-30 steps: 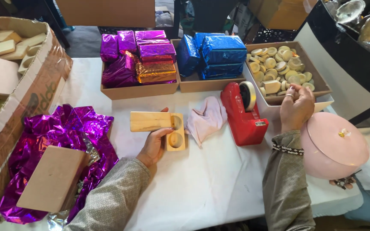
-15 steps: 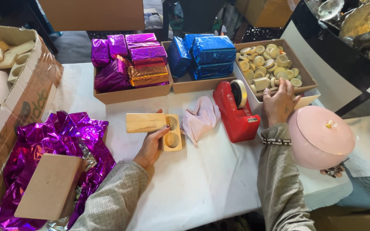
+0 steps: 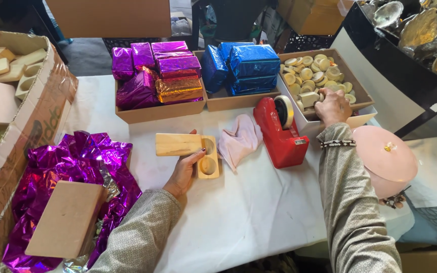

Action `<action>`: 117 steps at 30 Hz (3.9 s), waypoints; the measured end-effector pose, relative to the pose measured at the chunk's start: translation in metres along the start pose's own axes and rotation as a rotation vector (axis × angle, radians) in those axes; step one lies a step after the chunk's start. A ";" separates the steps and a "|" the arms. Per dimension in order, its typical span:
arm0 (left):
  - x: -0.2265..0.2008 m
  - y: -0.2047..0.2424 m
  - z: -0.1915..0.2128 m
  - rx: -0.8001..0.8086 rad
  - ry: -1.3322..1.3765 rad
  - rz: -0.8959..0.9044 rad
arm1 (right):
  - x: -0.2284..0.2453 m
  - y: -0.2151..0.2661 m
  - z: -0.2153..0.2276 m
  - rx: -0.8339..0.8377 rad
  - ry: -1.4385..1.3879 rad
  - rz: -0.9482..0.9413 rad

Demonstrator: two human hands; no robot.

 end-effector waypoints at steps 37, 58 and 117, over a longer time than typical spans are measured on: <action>0.012 -0.016 0.014 -0.027 0.010 -0.040 | 0.249 0.254 0.067 0.020 -0.481 1.168; 0.007 -0.009 -0.002 0.038 -0.269 -0.093 | 0.257 0.261 0.060 0.211 -0.663 1.053; -0.005 -0.006 0.005 -0.104 -0.105 -0.150 | 0.241 0.260 0.061 0.078 -0.766 1.006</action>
Point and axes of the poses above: each hand's wrist, its own y-axis away from the middle knuckle, its own z-axis out of the back of the hand, x = y × z, the point moved 6 cm from there along -y, towards the middle knuckle, and after that the axes turned 6 degrees about -y, right-handed, at the moved point
